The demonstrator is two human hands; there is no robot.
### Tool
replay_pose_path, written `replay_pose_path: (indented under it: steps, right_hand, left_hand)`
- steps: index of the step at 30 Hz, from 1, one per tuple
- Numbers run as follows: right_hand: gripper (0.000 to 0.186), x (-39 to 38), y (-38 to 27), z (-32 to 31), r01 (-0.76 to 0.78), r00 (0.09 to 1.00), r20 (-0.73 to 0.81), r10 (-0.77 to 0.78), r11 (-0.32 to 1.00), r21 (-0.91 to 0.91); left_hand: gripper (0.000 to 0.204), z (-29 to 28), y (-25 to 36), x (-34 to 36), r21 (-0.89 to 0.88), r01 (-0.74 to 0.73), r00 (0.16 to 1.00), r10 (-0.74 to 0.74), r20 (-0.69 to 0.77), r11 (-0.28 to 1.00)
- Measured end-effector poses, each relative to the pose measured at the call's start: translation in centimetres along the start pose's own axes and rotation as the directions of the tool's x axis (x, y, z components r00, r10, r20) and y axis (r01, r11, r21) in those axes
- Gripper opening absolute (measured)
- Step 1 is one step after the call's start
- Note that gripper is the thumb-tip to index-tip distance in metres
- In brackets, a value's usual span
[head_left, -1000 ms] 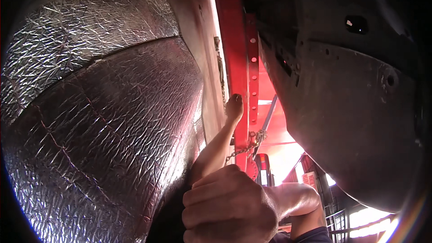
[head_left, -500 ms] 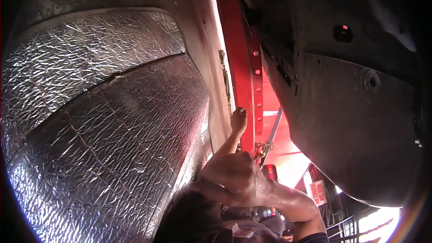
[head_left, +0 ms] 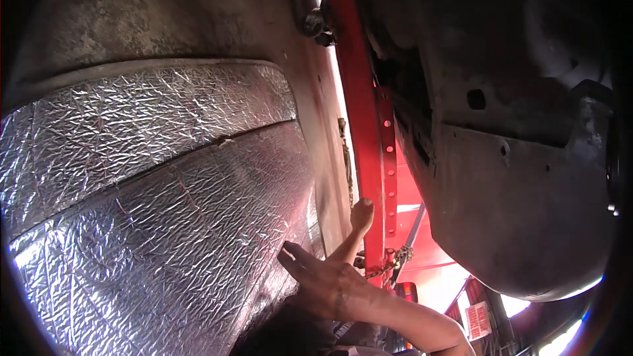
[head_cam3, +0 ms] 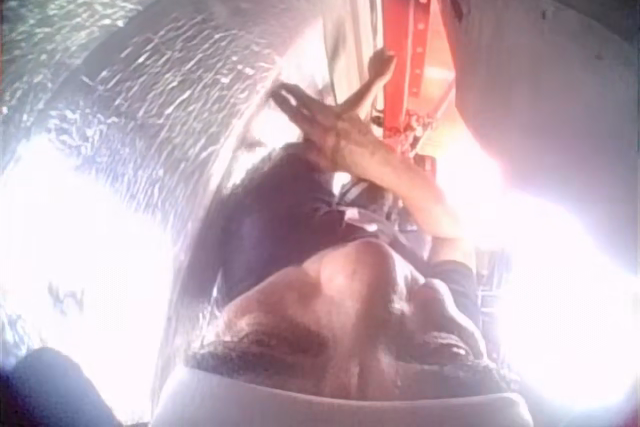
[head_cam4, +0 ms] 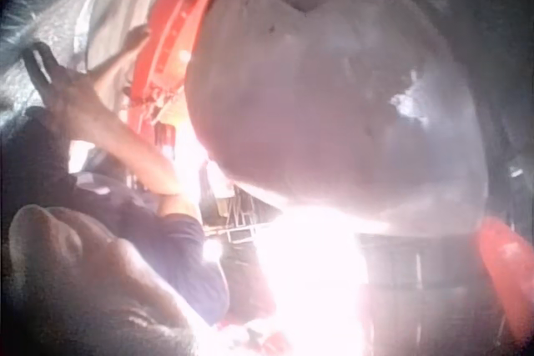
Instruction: The person unfastens parts from underneath a car, disassembles components on the floor using hand tools, and then detaches the car's front bumper and grille assembly using a T-wrench and by hand.
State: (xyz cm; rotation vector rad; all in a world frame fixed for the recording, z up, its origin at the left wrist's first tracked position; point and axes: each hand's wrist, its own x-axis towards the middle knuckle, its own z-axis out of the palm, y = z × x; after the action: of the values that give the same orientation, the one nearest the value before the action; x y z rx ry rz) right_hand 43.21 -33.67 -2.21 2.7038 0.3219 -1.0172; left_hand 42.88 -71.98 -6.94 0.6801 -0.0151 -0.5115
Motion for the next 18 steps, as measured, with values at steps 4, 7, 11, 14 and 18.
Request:
replay_pose_path:
  steps: [4, 7, 11, 14, 18]
  right_hand:
    - [0.076, 0.3, -0.1, 0.3, 0.018, 1.0, 0.009, -0.019, 0.998, 0.062]
    - [0.076, 0.1, 0.1, 0.4, 0.047, 0.998, -0.034, -0.046, 0.999, 0.025]
    - [0.078, 0.1, 0.2, 0.4, 0.096, 0.993, -0.064, -0.094, 0.995, 0.027]
    - [0.078, 0.1, 0.0, 0.4, 0.058, 0.998, -0.028, -0.058, 0.998, 0.023]
    - [0.077, 0.2, 0.1, 0.4, 0.063, 0.997, -0.035, -0.063, 0.998, 0.011]
  left_hand:
    - [0.025, -0.7, -0.6, 0.1, -0.019, 0.017, 1.0, -0.017, -0.004, 1.0]
    - [0.025, -0.2, -0.3, 0.0, 0.023, 0.002, 0.999, -0.003, 0.032, 1.0]
    - [0.026, -0.1, -0.6, -0.1, 0.003, 0.01, 1.0, -0.011, 0.025, 1.0]
    - [0.028, -0.1, -1.0, 0.1, 0.001, 0.016, 0.999, -0.016, 0.028, 1.0]
    - [0.03, -0.3, -1.0, 0.0, 0.004, 0.058, 0.997, -0.058, 0.04, 0.998]
